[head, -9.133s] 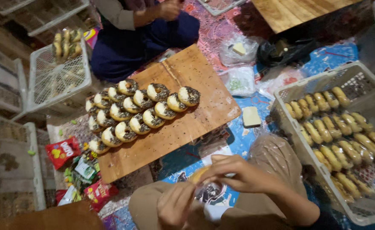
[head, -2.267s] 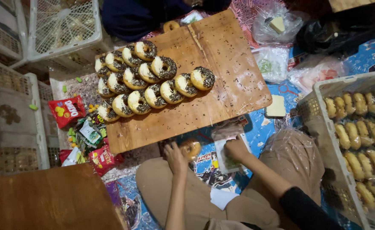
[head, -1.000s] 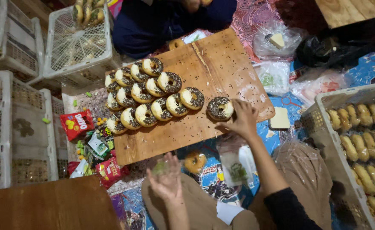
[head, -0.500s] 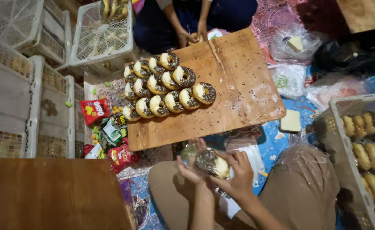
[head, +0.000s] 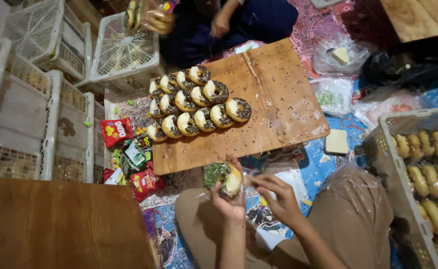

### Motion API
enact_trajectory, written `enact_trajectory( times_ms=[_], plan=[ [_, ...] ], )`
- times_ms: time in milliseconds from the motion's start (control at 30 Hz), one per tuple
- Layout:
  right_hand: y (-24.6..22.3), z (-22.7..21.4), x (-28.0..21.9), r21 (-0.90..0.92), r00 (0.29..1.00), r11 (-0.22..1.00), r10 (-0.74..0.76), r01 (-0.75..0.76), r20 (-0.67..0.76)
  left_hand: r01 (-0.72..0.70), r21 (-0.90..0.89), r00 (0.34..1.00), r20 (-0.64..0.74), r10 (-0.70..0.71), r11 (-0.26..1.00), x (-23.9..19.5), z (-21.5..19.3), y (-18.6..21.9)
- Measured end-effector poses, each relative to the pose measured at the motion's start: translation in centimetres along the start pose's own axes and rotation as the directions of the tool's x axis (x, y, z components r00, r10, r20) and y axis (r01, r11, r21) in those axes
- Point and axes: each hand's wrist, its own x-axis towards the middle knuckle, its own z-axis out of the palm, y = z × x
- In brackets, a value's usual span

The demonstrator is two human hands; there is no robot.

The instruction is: The person sits on the floor and individually places doughnuts into clear plastic bags, then sets the filled bags into a nearby crate. A second person also packages doughnuts in the background.

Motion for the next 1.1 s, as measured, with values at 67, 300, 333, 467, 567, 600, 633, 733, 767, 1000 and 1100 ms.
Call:
enact_trajectory(
  times_ms=[67, 300, 333, 467, 567, 600, 633, 733, 767, 1000, 1100],
  plan=[
    [-0.7, -0.2, -0.1, 0.13, 0.989, 0.989, 0.09, -0.075, -0.116, -0.022, 0.196, 0.999, -0.027, 0.027, 0.98, -0.3, -0.5, -0.8],
    [-2.7, -5.4, 1.5, -0.022, 0.904, 0.993, -0.094, 0.113, 0.417, -0.159, 0.907, 0.95, 0.033, 0.31, 0.389, -4.5, 0.2, -2.1],
    [-2.7, -6.5, 1.7, -0.012, 0.798, 0.973, -0.181, 0.229, 0.575, -0.216, 0.93, 0.976, 0.196, 0.095, 0.296, -4.1, 0.9, -0.9],
    [-3.0, -9.9, 1.2, 0.123, 0.922, 0.978, 0.112, -0.168, 0.371, -0.376, 0.927, 0.899, 0.359, -0.252, -0.019, -2.6, 5.0, 1.4],
    [-3.5, -11.0, 1.0, 0.288, 0.954, 0.926, 0.176, -0.244, 0.243, -0.562, 0.805, 0.827, 0.537, -0.168, -0.192, -2.9, 8.6, 2.4],
    [-3.7, -11.0, 0.9, 0.22, 0.942, 0.95, 0.148, -0.22, 0.302, -0.628, 0.745, 0.778, 0.604, -0.173, -0.225, -3.3, 9.4, 2.6],
    [-4.0, -10.9, 0.9, 0.154, 0.924, 0.97, 0.125, -0.191, 0.36, -0.689, 0.679, 0.724, 0.666, -0.182, -0.255, -3.6, 10.2, 2.7],
    [-4.5, -10.1, 1.8, -0.015, 0.919, 0.979, -0.186, 0.204, 0.348, -0.662, 0.717, 0.748, 0.65, -0.135, -0.219, -4.4, 11.9, 2.5],
    [-4.3, -9.7, 2.4, -0.044, 0.904, 0.948, -0.285, 0.315, 0.319, -0.62, 0.762, 0.784, 0.613, -0.102, -0.186, -4.3, 12.2, 2.4],
    [4.9, -8.3, 0.2, -0.552, 0.739, 0.507, -0.565, 0.662, 0.367, -0.676, 0.666, 0.729, 0.668, -0.153, -0.314, -3.7, 13.4, 4.2],
    [11.4, -10.9, 1.0, -0.792, 0.833, 0.27, -0.267, 0.548, 0.485, -0.715, 0.628, 0.682, 0.724, -0.108, -0.306, -4.2, 13.4, 6.2]
  ],
)
